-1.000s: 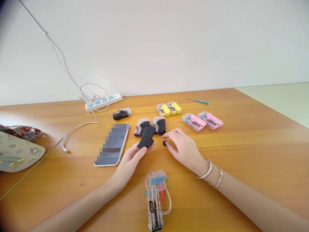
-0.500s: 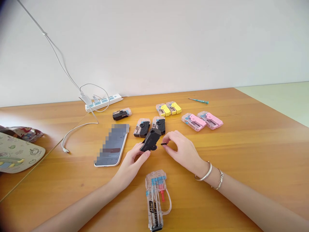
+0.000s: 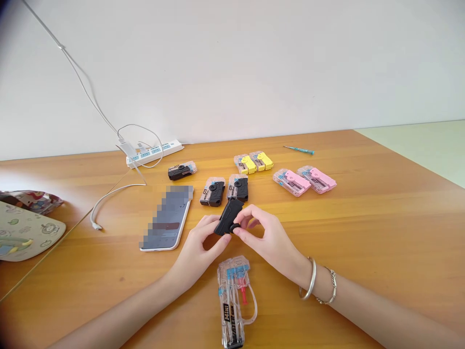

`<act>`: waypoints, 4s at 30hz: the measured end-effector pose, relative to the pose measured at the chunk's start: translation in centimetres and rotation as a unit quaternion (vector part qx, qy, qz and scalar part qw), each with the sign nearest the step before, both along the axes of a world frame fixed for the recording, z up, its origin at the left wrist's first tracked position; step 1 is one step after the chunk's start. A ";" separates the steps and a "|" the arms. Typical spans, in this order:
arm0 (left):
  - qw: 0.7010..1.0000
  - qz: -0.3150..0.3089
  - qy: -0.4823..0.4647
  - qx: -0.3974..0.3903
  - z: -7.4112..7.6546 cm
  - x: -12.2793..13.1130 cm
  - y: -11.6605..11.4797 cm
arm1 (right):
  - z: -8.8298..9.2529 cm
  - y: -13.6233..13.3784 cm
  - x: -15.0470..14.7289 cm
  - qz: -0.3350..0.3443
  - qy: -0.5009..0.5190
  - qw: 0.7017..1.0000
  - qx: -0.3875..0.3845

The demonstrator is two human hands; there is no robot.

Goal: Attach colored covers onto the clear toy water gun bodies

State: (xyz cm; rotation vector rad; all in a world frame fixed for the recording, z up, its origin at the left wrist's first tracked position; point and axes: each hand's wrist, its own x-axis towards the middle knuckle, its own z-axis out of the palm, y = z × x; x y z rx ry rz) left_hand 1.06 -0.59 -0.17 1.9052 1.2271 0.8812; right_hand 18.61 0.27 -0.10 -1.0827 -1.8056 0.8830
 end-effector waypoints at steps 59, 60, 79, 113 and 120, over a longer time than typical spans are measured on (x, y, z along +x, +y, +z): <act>0.961 -0.172 0.180 0.121 0.3 -0.5 -0.3 | -1.3 3.9 2.6 -0.028 0.306 0.916 -0.257; 0.963 -0.168 0.174 0.116 0.4 -0.5 -0.2 | -1.2 3.8 2.5 -0.022 0.303 0.916 -0.261; 0.997 -0.005 -0.059 -0.051 -0.3 -0.6 1.1 | -1.1 3.9 2.8 0.026 0.258 0.925 -0.279; 1.000 0.018 0.025 0.005 0.6 -1.2 0.7 | -0.2 -0.6 0.3 0.135 -0.024 0.979 -0.150; 0.991 0.006 0.131 0.031 0.9 -1.3 0.5 | 0.1 -0.8 0.4 0.162 -0.024 0.966 -0.202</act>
